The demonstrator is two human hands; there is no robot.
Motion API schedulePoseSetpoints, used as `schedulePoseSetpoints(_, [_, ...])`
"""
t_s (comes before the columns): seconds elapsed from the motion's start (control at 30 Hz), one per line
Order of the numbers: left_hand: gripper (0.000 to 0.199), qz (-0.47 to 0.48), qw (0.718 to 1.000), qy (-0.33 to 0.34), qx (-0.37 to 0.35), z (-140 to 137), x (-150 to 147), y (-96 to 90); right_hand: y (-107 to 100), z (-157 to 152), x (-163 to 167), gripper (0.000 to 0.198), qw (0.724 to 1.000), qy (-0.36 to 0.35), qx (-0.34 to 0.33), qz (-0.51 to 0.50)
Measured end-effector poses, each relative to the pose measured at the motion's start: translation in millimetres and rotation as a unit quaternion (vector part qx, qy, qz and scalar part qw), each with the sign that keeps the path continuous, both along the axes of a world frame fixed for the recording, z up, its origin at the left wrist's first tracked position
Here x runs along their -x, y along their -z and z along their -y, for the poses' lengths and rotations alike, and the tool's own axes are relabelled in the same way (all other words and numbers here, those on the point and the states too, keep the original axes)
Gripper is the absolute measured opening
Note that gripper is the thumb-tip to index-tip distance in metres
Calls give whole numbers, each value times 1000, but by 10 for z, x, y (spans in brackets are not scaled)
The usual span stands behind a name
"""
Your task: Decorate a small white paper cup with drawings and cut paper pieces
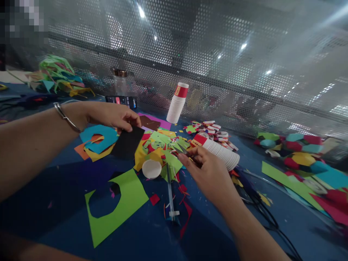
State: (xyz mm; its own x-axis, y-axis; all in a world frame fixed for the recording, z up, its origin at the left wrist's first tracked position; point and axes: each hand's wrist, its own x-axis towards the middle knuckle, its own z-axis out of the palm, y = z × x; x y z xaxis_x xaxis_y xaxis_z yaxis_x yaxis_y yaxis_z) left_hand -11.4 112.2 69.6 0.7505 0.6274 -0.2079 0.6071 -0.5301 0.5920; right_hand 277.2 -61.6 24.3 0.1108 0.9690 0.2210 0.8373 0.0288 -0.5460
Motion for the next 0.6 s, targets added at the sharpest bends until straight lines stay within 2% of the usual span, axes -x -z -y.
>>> schedulePoseSetpoints(0.1, [37, -46, 998, -28, -17, -165, 171, -3, 19, -6, -24, 46, 999, 10, 10, 31])
schedulePoseSetpoints(0.27, [43, -70, 997, -19, 19, -295, 317, 92, 54, -37, -72, 43, 999, 5, 0, 54])
schedulePoseSetpoints(0.4, [32, -111, 993, -2, 41, -334, 364, 156, 61, -42, -85, 41, 997, 0, -11, 71])
schedulePoseSetpoints(0.47, [33, -97, 995, -6, 25, -368, 372, 186, 54, -34, -78, 40, 997, 0, -10, 78])
schedulePoseSetpoints(0.6, [39, -63, 996, -25, -52, -396, 362, 168, 41, -25, -68, 40, 996, 1, 3, 84])
